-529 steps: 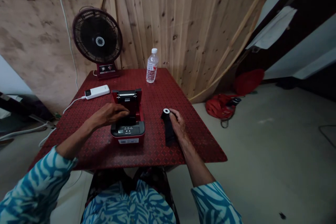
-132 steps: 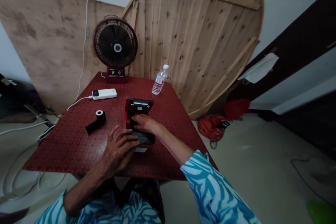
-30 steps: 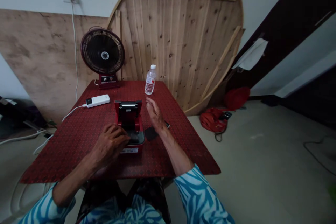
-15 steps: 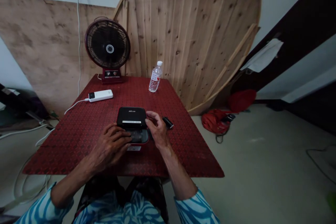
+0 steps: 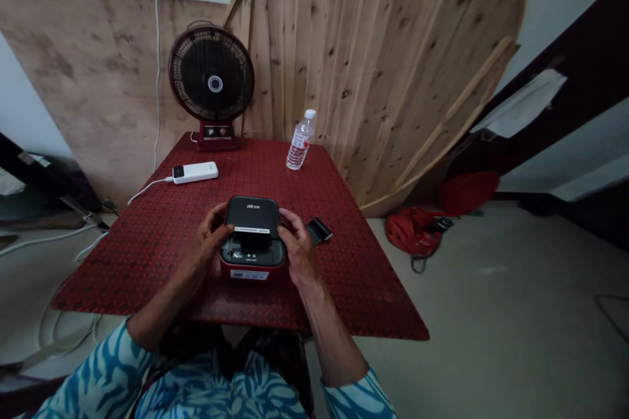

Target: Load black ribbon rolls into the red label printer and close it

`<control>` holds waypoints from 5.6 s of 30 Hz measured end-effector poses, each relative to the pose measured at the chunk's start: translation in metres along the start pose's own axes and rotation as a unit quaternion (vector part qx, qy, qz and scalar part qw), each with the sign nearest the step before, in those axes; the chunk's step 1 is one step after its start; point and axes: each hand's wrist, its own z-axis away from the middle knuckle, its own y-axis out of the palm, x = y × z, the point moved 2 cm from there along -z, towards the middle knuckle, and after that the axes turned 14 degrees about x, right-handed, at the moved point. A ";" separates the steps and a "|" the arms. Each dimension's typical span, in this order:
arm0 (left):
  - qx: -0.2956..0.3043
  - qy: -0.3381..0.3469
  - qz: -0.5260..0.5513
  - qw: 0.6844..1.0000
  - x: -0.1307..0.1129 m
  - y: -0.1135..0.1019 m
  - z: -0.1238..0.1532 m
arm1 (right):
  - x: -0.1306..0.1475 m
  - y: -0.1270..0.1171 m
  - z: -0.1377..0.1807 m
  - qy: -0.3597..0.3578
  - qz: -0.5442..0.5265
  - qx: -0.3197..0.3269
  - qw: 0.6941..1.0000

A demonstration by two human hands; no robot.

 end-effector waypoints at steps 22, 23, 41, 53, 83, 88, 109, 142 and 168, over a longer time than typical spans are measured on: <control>0.020 -0.010 0.082 0.996 0.026 -0.010 0.024 | -0.035 0.021 0.031 0.003 -0.030 -0.138 0.990; 0.019 -0.013 0.089 0.996 0.024 -0.010 0.022 | -0.035 0.023 0.030 0.002 -0.035 -0.145 0.989; 0.024 -0.125 0.182 0.975 0.000 -0.026 0.002 | -0.034 0.028 0.017 -0.019 -0.028 -0.145 0.989; 0.032 -0.110 0.149 0.982 0.009 -0.025 0.000 | -0.033 0.028 0.019 -0.010 -0.027 -0.159 0.987; -0.118 -0.025 0.005 0.993 -0.028 -0.020 0.063 | -0.012 -0.120 -0.012 0.062 0.320 -0.127 0.937; -0.102 -0.026 -0.044 0.993 -0.037 -0.019 0.072 | 0.019 -0.105 0.010 0.054 0.244 -0.043 0.967; 0.108 0.034 -0.184 0.976 -0.066 0.033 0.077 | 0.106 0.004 0.080 0.040 0.145 0.290 0.945; 0.188 0.016 -0.530 0.827 -0.030 0.014 -0.080 | -0.022 -0.098 0.059 0.049 0.288 0.016 0.956; 0.097 0.034 -0.501 0.859 -0.083 -0.077 -0.022 | -0.020 -0.099 0.061 0.041 0.328 0.024 0.943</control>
